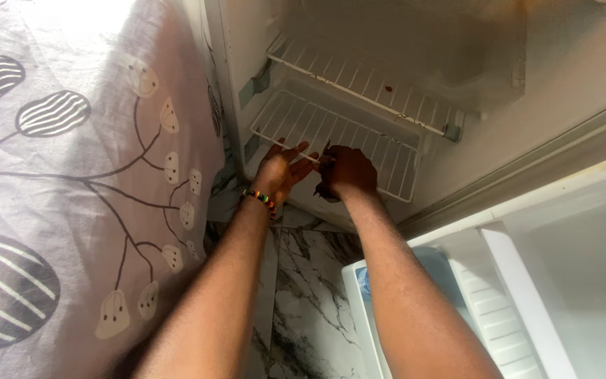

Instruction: The person removes a wire shelf from a small refrigerator, wipes it with a cloth, and places it back inside. They then wipe the interior walls and another shelf before reinstalling the cleaned shelf.

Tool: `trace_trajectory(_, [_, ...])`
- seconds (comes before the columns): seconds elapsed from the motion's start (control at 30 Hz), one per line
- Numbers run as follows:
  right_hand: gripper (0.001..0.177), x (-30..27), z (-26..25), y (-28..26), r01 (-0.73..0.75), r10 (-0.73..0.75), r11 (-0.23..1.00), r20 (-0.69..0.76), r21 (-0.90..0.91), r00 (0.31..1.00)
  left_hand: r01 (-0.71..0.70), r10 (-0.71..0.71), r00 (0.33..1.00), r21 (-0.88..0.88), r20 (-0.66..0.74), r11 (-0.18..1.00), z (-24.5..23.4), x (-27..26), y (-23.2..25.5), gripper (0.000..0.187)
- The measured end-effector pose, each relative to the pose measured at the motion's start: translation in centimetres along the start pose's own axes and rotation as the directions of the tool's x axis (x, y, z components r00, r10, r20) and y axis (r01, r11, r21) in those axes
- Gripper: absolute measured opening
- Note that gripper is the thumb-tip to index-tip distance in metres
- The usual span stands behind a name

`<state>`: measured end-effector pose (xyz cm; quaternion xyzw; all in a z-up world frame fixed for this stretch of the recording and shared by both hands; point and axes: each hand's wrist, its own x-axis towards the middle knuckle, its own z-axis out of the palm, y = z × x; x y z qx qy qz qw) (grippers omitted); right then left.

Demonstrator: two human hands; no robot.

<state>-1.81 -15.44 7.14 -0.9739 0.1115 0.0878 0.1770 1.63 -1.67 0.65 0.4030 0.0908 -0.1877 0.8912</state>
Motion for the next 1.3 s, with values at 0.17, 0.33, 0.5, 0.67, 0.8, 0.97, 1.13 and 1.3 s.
trace_trajectory(0.17, [0.049,0.5,0.5,0.4,-0.009,0.008,1.0,-0.012,-0.021,1.0,-0.001,0.005,1.0,0.14,-0.024,0.99,-0.3,0.3,-0.2,0.084])
trace_trajectory(0.33, [0.036,1.5,1.4,1.1,0.023,-0.018,0.999,-0.095,0.043,0.995,-0.02,0.02,1.0,0.134,0.0,0.991,0.0,0.1,0.0,0.084])
trace_trajectory(0.5, [0.046,2.0,1.7,1.6,-0.004,0.018,0.995,-0.135,0.103,0.991,0.001,0.001,1.0,0.127,-0.018,0.992,0.3,-0.1,0.3,0.08])
trace_trajectory(0.67, [0.061,3.5,3.1,2.9,0.035,0.0,0.99,-0.251,0.135,0.968,-0.056,0.06,0.998,0.134,-0.021,0.989,0.2,0.5,-0.1,0.072])
trace_trajectory(0.8, [0.062,2.9,2.5,2.7,0.03,0.003,0.992,-0.261,0.125,0.965,-0.056,0.058,0.998,0.064,-0.028,0.996,0.6,0.1,0.2,0.07])
trace_trajectory(0.97, [0.037,3.1,2.9,3.4,0.065,-0.009,0.985,-0.326,0.161,0.945,-0.049,0.051,0.998,0.032,-0.047,0.998,0.9,-0.1,0.6,0.069])
trace_trajectory(1.13, [0.046,2.5,2.4,2.8,0.056,0.0,0.986,-0.337,0.156,0.941,-0.058,0.061,0.997,0.072,-0.039,0.996,0.9,-0.5,0.7,0.07])
trace_trajectory(1.3, [0.054,1.9,1.9,2.4,0.025,0.022,0.987,-0.295,0.156,0.955,-0.079,0.081,0.997,0.109,-0.011,0.991,0.9,-0.5,0.7,0.07])
